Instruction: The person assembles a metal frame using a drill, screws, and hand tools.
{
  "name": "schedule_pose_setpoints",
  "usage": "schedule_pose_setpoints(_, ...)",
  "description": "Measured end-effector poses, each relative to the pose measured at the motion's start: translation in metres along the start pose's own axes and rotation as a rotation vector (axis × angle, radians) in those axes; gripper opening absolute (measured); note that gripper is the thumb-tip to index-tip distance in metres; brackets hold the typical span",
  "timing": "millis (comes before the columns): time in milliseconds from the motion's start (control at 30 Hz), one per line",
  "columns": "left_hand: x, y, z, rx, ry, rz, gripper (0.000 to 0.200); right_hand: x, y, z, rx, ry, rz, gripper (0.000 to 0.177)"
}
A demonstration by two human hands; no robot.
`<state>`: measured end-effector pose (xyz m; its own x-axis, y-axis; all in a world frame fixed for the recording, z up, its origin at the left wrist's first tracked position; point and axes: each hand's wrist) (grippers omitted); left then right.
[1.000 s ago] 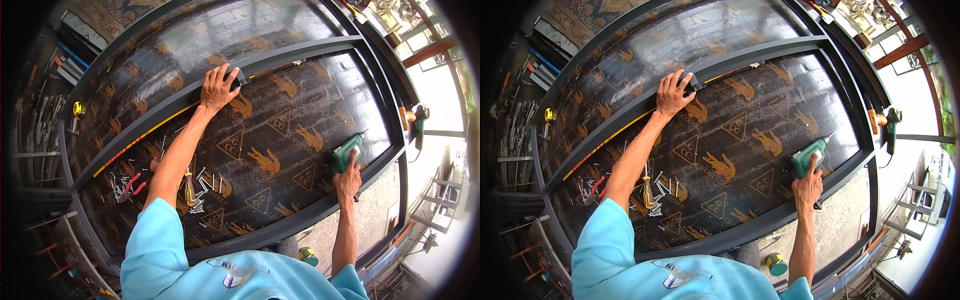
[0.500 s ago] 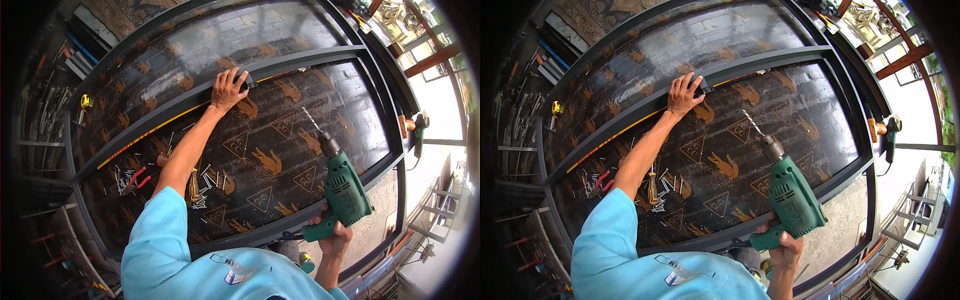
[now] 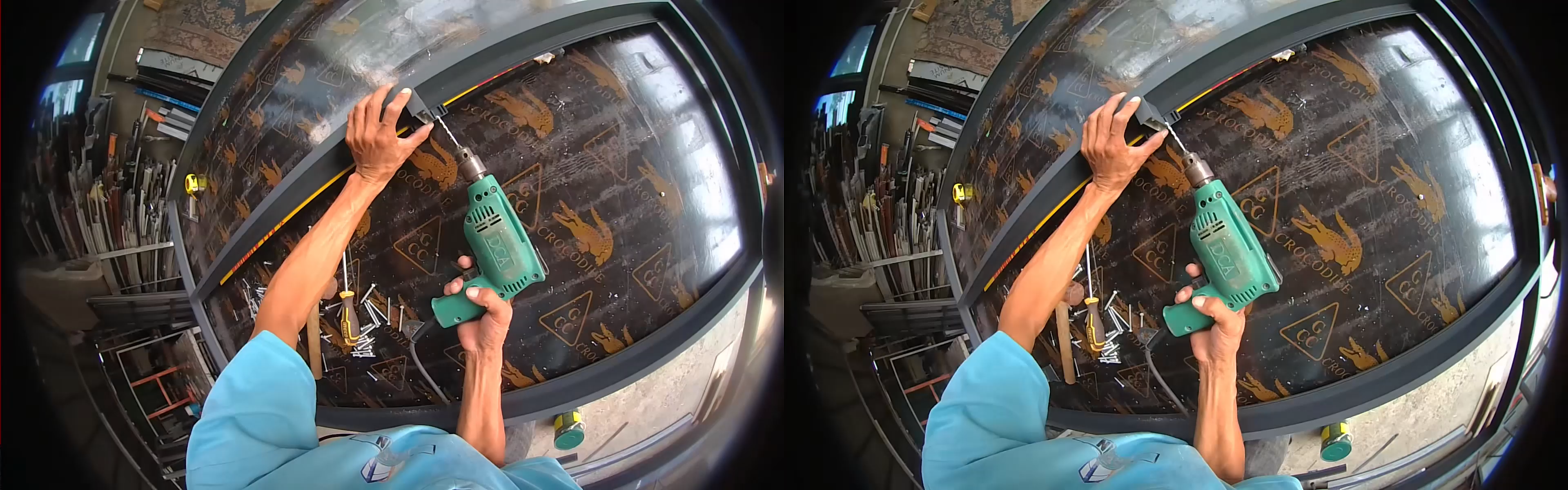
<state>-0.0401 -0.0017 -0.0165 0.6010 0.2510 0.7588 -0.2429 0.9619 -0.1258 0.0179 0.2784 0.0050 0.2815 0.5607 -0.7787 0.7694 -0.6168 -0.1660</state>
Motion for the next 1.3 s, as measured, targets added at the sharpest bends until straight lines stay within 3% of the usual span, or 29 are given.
schedule_pose_setpoints(200, -0.0035, -0.0004, -0.0001, 0.017, 0.037, -0.039, 0.065, -0.0007, 0.0058, 0.0052, -0.077, -0.032, 0.029, 0.068)
schedule_pose_setpoints(1300, -0.0021, -0.0006, 0.0033, 0.043, 0.011, -0.069, 0.065, -0.0083, 0.0031, 0.009, -0.045, -0.018, 0.012, 0.071)
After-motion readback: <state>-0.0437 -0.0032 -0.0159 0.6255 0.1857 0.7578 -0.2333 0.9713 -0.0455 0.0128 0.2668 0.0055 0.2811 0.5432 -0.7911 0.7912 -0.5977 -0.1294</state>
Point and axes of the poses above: each hand's wrist, its own z-axis towards the middle knuckle, its own x-axis out of the back of the hand, y = z × x, and after that the axes turned 1 degree about z, right-handed
